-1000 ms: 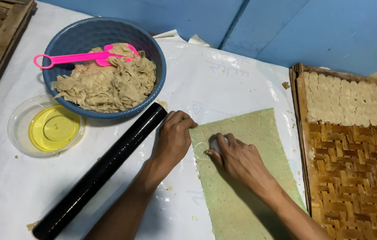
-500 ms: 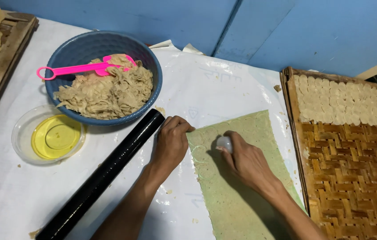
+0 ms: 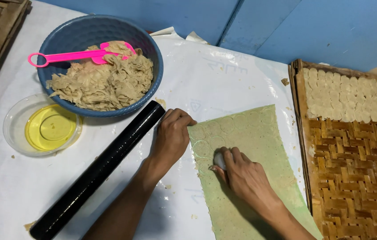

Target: Using a small circular cutter to shape pieces from a flat sheet of green dough.

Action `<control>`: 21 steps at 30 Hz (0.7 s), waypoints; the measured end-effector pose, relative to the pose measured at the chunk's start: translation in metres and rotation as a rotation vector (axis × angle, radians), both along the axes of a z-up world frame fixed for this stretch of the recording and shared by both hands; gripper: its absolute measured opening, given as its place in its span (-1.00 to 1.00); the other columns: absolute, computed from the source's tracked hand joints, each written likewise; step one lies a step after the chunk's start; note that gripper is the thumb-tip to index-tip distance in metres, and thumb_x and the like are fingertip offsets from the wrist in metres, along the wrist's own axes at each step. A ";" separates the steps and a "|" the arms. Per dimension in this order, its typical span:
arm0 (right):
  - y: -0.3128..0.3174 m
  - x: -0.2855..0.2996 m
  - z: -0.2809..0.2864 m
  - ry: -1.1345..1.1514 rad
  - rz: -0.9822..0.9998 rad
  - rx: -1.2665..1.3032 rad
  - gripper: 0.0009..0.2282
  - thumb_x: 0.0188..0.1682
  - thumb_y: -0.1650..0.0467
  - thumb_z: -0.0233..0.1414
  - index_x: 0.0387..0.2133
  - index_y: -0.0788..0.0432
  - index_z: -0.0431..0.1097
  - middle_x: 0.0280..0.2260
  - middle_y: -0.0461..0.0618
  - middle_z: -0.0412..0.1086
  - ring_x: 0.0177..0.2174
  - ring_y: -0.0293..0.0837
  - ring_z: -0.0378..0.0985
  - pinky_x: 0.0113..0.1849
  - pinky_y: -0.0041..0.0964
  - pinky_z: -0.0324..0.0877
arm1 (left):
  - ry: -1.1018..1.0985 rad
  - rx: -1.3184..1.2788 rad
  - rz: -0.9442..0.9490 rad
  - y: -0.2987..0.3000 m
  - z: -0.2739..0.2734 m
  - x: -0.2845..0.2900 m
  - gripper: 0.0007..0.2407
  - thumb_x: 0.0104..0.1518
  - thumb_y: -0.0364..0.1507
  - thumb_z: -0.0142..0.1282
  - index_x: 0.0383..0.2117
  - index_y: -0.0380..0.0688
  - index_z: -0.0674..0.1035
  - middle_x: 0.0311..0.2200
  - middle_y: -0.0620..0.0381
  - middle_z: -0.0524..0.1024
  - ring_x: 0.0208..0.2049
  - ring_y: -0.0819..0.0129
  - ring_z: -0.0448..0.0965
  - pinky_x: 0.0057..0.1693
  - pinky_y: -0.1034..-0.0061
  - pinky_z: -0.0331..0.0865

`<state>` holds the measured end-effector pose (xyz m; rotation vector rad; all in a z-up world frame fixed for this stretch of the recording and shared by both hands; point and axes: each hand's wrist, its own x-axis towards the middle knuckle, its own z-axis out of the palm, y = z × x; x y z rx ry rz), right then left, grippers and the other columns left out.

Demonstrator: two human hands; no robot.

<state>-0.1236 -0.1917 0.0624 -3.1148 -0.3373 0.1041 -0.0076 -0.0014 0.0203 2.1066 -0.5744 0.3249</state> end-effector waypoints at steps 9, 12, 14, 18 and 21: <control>0.001 0.003 0.007 0.064 0.019 0.005 -0.62 0.14 0.13 -0.20 -0.04 0.18 0.22 -0.41 0.14 0.39 -0.69 -0.02 0.56 -0.75 -0.26 0.40 | -0.003 0.009 -0.002 0.000 0.001 0.000 -0.80 0.05 -0.72 0.01 -0.47 -0.20 0.69 -0.44 0.16 0.55 -0.39 0.32 0.48 -0.23 0.40 0.42; 0.024 0.002 0.016 0.092 -0.149 0.051 -0.55 0.17 0.14 -0.31 0.00 0.32 0.21 -0.44 0.18 0.37 -0.76 -0.06 0.45 -0.78 -0.27 0.39 | 0.018 0.029 0.001 -0.001 -0.003 0.002 -0.81 0.05 -0.73 0.02 -0.47 -0.22 0.69 -0.45 0.14 0.56 -0.40 0.33 0.49 -0.27 0.42 0.46; 0.024 -0.001 0.017 0.062 -0.136 0.065 -0.55 0.16 0.15 -0.28 -0.01 0.34 0.22 -0.46 0.19 0.37 -0.79 -0.05 0.42 -0.80 -0.25 0.37 | 0.023 0.028 -0.003 -0.002 -0.002 0.002 -0.81 0.05 -0.73 0.02 -0.47 -0.21 0.69 -0.45 0.15 0.56 -0.40 0.33 0.49 -0.25 0.41 0.46; 0.019 0.002 0.039 0.257 -0.202 0.367 -0.55 0.12 0.11 -0.37 -0.07 0.22 0.21 -0.39 0.15 0.54 -0.73 -0.09 0.49 -0.73 -0.29 0.47 | 0.025 0.032 -0.004 -0.002 -0.006 0.003 -0.79 0.06 -0.73 0.01 -0.47 -0.21 0.70 -0.45 0.15 0.56 -0.40 0.35 0.49 -0.26 0.43 0.45; -0.024 -0.001 -0.001 -0.009 -0.185 0.289 -0.61 0.13 0.21 -0.24 -0.04 0.35 0.14 -0.31 0.36 0.48 -0.68 0.06 0.54 -0.72 -0.19 0.52 | 0.026 0.008 -0.015 -0.001 -0.002 0.002 -0.79 0.04 -0.75 0.00 -0.48 -0.23 0.69 -0.46 0.13 0.56 -0.41 0.34 0.48 -0.27 0.43 0.45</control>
